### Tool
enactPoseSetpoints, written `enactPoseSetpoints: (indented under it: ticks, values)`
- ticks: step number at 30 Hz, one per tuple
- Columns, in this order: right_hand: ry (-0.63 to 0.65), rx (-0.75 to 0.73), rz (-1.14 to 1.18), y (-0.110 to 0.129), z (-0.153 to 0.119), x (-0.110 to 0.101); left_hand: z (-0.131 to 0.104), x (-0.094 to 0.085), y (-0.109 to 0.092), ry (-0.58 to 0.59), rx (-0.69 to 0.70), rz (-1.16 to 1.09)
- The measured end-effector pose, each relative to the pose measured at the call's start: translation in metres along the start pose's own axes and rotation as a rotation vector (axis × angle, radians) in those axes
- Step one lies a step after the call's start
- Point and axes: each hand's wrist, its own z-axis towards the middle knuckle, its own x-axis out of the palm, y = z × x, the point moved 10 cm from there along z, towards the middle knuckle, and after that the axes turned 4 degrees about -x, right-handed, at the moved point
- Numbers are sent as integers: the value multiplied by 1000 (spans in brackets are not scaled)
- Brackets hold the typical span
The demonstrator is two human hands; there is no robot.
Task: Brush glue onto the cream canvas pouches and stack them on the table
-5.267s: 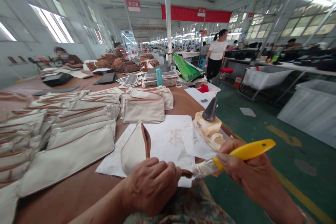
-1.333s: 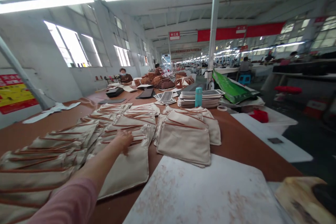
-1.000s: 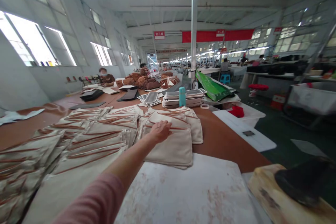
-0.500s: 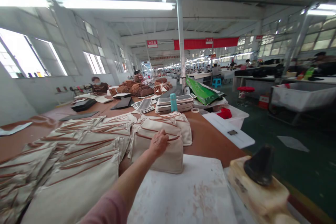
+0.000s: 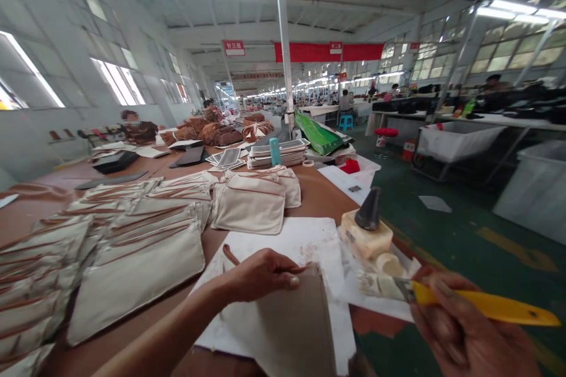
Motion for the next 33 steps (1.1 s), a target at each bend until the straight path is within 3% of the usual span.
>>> enactPoseSetpoints:
  ticks: [4,9,14,17,19,23,27,29,31,33]
  values:
    - [137,-133,72,33,-15,36,-23,29,-32,86,-30,-175]
    - [243,-190,67,28,-22,45,-36,53,-69,226,111,-438]
    - [247,-339,-174,22,-12,41,-39,65,-72,262,99,-533]
    - [192,-378,-148,30,-12,32,-38,68,-71,269,91,-552]
    - [220,-341,-98,30,-17,35,-37,66,-73,244,116,-512]
    - [233,-366,-197,28,-22,44,-37,60,-77,175,151,-372]
    - [169,-376,-186,30,-10,30,-43,52,-78,48,212,-107]
    - [155,-284,-76,28,-3,20,-51,45,-86,-115,342,143]
    - [148,-191,24,29,-1,14,-69,40,-103,-353,544,459]
    - [138,-107,103,31,-2,12,-92,46,-120,-557,745,749]
